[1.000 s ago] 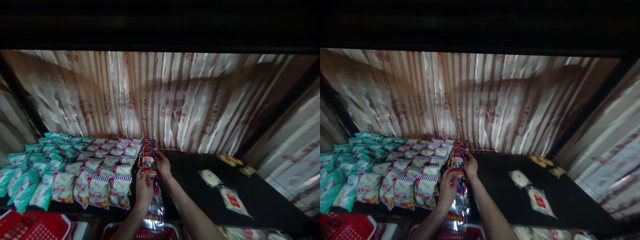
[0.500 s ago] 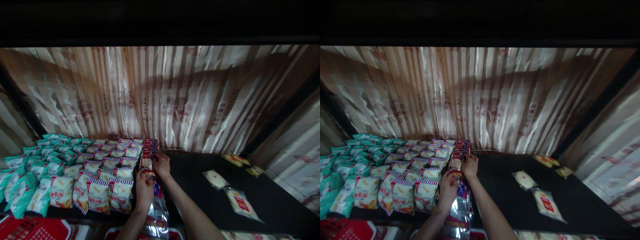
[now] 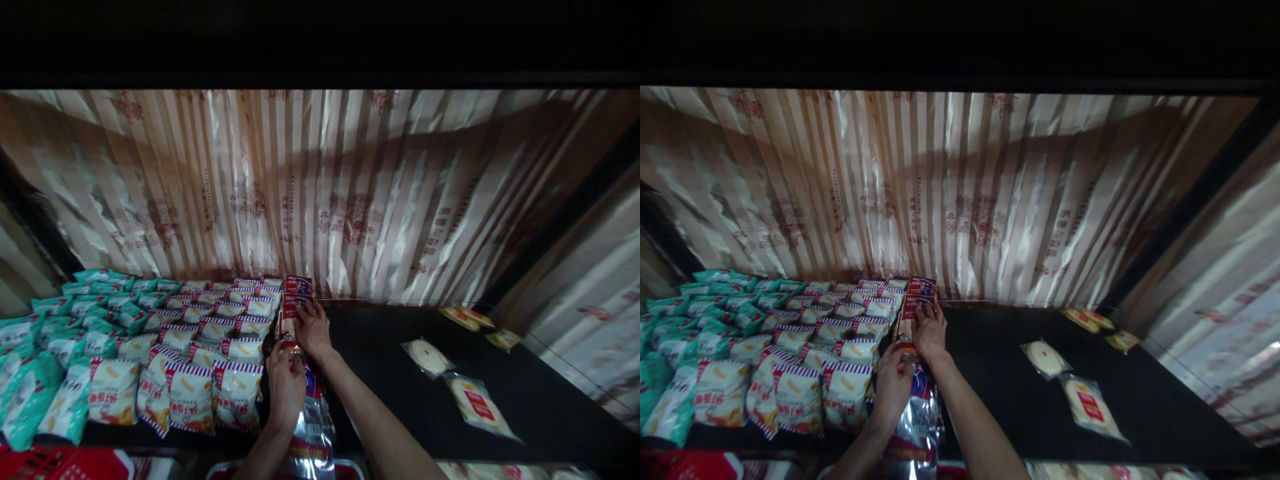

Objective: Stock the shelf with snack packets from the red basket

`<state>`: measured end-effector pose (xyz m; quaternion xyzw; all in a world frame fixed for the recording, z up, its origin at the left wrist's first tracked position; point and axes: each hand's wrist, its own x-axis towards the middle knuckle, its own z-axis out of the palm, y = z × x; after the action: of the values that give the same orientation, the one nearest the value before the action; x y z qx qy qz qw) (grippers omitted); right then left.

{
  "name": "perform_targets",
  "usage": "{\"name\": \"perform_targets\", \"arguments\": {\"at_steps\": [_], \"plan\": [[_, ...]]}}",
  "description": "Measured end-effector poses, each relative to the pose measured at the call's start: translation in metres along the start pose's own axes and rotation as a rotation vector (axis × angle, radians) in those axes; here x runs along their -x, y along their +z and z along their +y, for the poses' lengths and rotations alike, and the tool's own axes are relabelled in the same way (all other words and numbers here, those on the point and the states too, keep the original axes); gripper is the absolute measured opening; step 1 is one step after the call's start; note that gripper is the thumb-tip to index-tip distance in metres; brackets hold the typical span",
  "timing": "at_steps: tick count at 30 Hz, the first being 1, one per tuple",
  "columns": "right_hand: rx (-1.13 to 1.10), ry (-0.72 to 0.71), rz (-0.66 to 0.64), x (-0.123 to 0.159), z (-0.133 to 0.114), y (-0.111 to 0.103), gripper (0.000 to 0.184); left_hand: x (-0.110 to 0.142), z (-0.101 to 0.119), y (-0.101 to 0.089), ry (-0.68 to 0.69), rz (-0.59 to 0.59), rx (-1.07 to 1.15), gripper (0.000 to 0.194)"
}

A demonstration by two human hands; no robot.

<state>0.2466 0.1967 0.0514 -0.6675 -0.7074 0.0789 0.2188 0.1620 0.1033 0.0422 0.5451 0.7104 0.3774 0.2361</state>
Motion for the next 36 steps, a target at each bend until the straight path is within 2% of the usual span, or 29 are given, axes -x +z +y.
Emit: {"name": "perform_targets", "arguments": {"at_steps": [5,10,18,23,26,29,33,36], "plan": [[0.013,0.005,-0.02,-0.004,0.0,0.001,0.034,0.007,0.003,0.0,0.028,-0.013,-0.067,0.044],[0.001,-0.005,-0.002,-0.004,-0.001,-0.001,0.034,0.009,0.001,0.002,0.039,-0.045,0.018,0.046],[-0.046,-0.056,0.096,0.027,-0.003,-0.01,0.033,0.022,0.002,-0.004,0.096,-0.017,0.088,0.04],[-0.06,-0.059,0.13,0.067,-0.005,-0.019,0.032,0.044,0.01,-0.02,0.085,-0.1,0.147,0.044],[-0.088,-0.064,0.136,0.097,-0.004,-0.02,0.032,0.063,0.014,-0.032,0.067,-0.15,0.142,0.043],[-0.129,-0.059,0.15,0.132,-0.003,-0.019,0.033,0.086,0.014,-0.042,0.105,-0.165,0.117,0.04],[-0.208,-0.038,0.157,0.184,0.001,-0.015,0.034,0.12,0.0,-0.048,0.176,-0.178,0.077,0.044],[-0.272,-0.015,0.149,0.226,0.008,-0.009,0.035,0.148,-0.019,-0.051,0.255,-0.26,0.072,0.044]]}}
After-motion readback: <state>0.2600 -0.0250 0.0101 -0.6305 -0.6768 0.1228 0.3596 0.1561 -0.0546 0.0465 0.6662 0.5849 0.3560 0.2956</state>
